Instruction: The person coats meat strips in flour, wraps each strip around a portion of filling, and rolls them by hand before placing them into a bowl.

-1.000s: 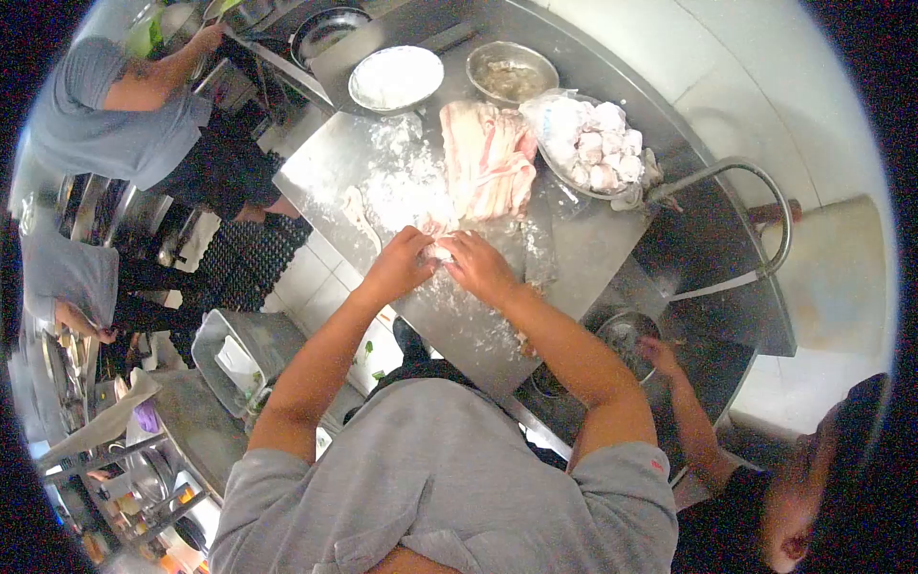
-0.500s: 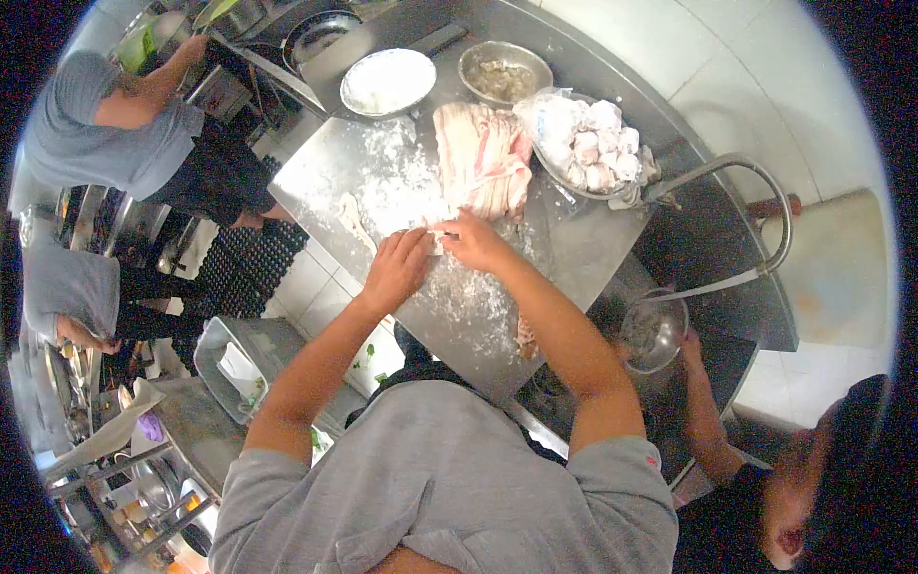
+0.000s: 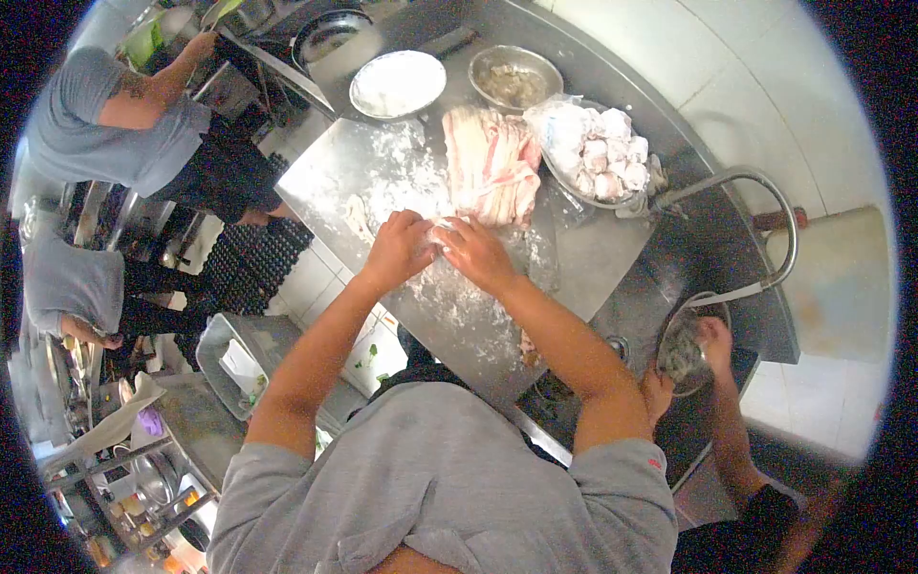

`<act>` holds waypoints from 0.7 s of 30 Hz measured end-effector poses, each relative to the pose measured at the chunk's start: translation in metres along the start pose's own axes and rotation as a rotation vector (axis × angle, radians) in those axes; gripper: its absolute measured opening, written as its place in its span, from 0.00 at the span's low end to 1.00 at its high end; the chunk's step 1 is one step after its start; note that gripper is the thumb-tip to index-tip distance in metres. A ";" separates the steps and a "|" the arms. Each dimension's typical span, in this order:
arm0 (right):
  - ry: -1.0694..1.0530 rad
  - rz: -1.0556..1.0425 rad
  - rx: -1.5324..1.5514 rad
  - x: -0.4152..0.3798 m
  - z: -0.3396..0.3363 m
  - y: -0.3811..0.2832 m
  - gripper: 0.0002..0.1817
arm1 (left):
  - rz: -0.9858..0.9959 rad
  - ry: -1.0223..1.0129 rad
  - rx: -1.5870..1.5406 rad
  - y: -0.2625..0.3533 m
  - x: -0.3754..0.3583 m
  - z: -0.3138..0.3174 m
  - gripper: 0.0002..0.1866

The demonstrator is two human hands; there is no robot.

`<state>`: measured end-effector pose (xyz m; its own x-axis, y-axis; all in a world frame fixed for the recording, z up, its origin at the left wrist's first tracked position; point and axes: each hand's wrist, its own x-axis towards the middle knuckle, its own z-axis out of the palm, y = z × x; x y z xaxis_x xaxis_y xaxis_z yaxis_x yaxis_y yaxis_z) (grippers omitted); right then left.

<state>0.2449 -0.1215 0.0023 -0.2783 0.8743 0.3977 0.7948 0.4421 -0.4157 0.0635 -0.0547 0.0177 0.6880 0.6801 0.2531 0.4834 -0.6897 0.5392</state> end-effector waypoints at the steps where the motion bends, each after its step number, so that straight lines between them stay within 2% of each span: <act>1: -0.015 0.018 0.025 0.003 0.001 0.003 0.22 | -0.032 -0.028 -0.001 -0.001 0.001 -0.002 0.24; 4: -0.060 0.085 0.085 0.009 0.003 0.010 0.22 | 0.006 0.127 -0.028 -0.003 0.001 -0.002 0.25; 10: -0.167 0.284 0.136 0.029 -0.003 0.016 0.20 | 0.160 0.091 0.019 -0.002 0.003 -0.001 0.26; 15: -0.186 0.352 0.055 0.035 0.000 0.019 0.20 | 0.145 0.100 0.030 -0.013 0.014 0.007 0.26; 18: -0.087 0.251 -0.003 0.043 -0.029 -0.004 0.21 | 0.134 0.088 0.017 -0.026 0.023 0.005 0.24; 21: -0.025 -0.033 -0.146 0.036 -0.017 0.003 0.23 | 0.117 0.075 -0.051 -0.041 0.031 0.004 0.22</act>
<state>0.2467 -0.0917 0.0294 -0.3173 0.8655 0.3877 0.8545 0.4382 -0.2790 0.0674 -0.0065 0.0007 0.6947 0.6139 0.3748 0.3729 -0.7530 0.5422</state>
